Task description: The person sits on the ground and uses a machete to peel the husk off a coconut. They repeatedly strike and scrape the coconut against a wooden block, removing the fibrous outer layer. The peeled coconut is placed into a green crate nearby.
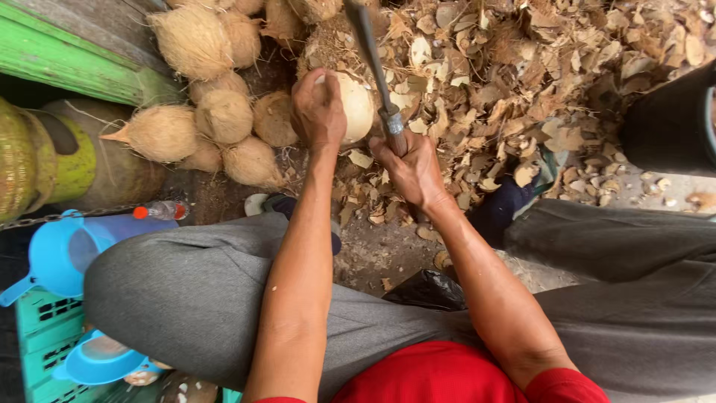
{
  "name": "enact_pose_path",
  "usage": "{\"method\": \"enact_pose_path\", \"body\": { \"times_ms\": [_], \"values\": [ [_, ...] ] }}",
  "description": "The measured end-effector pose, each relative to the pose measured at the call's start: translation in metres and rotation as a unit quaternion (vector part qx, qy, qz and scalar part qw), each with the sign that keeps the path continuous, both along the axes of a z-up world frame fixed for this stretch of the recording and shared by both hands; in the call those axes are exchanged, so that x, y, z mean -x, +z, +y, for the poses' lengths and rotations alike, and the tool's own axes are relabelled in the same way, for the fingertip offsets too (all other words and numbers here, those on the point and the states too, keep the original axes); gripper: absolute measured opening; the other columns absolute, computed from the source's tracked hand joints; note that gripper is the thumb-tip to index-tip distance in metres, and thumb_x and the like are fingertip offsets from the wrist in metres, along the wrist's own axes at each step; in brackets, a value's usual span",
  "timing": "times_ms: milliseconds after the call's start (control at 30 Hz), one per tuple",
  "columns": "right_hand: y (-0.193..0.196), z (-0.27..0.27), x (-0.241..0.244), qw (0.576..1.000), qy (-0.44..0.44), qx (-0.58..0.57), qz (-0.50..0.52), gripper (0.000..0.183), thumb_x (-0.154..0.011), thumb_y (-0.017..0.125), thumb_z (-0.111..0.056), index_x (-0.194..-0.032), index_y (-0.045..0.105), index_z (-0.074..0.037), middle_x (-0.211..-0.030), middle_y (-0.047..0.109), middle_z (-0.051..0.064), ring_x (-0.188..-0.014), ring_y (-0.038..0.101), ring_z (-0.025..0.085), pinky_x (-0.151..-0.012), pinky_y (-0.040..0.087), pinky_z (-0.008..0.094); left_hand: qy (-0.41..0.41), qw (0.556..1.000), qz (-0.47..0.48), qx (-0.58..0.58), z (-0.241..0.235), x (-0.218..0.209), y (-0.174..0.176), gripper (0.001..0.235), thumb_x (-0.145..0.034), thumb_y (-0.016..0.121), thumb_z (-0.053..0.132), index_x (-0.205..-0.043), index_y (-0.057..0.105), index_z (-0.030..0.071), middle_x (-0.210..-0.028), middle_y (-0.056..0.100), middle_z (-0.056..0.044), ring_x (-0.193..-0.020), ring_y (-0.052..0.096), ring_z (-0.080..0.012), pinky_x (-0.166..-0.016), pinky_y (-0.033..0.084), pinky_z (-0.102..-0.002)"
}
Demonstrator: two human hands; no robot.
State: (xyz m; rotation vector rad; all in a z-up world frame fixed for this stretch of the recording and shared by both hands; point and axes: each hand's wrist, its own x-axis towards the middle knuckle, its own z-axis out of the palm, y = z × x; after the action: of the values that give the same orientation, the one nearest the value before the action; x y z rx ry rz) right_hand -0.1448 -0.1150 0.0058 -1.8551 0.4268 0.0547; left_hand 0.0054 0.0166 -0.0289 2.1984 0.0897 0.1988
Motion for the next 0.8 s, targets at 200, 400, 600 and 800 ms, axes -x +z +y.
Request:
{"method": "enact_pose_path", "body": {
  "times_ms": [200, 400, 600, 800],
  "values": [
    [-0.015, 0.0, 0.0, 0.998, 0.038, -0.039, 0.042, 0.036, -0.097, 0.064, -0.03, -0.067, 0.054, -0.014, -0.059, 0.053, 0.001, -0.043, 0.048, 0.011, -0.04, 0.044, 0.033, -0.009, 0.999, 0.032, -0.033, -0.005, 0.004, 0.015, 0.022, -0.095, 0.067, 0.036, -0.106, 0.073, 0.018, -0.12, 0.072, -0.007, -0.109, 0.066, -0.0225, -0.094, 0.047, -0.044],
    [-0.01, 0.004, -0.006, 0.986, 0.064, -0.013, 0.155, 0.04, -0.099, 0.064, -0.036, -0.07, 0.056, -0.01, -0.06, 0.056, 0.003, -0.045, 0.051, 0.011, -0.042, 0.045, 0.032, 0.007, 1.0, 0.013, -0.018, 0.01, 0.007, 0.026, 0.021, -0.092, 0.07, 0.034, -0.099, 0.077, 0.015, -0.116, 0.07, -0.011, -0.108, 0.064, -0.0295, -0.093, 0.046, -0.048],
    [-0.004, 0.001, 0.005, 0.99, -0.031, -0.12, -0.063, 0.025, -0.094, 0.069, -0.026, -0.078, 0.062, -0.008, -0.063, 0.06, 0.001, -0.044, 0.056, 0.01, -0.039, 0.055, 0.032, 0.008, 0.998, 0.057, 0.017, 0.006, 0.001, 0.018, 0.026, -0.093, 0.068, 0.036, -0.105, 0.074, 0.013, -0.112, 0.072, -0.011, -0.104, 0.068, -0.0268, -0.091, 0.049, -0.043],
    [-0.008, 0.0, 0.001, 0.974, 0.038, 0.02, 0.22, 0.03, -0.1, 0.068, -0.027, -0.087, 0.06, -0.001, -0.064, 0.056, 0.007, -0.045, 0.05, 0.017, -0.039, 0.045, 0.036, 0.013, 0.997, 0.068, -0.032, -0.001, 0.005, 0.022, 0.024, -0.094, 0.065, 0.036, -0.1, 0.073, 0.013, -0.101, 0.073, -0.007, -0.092, 0.069, -0.0225, -0.083, 0.051, -0.04]
  ]
}}
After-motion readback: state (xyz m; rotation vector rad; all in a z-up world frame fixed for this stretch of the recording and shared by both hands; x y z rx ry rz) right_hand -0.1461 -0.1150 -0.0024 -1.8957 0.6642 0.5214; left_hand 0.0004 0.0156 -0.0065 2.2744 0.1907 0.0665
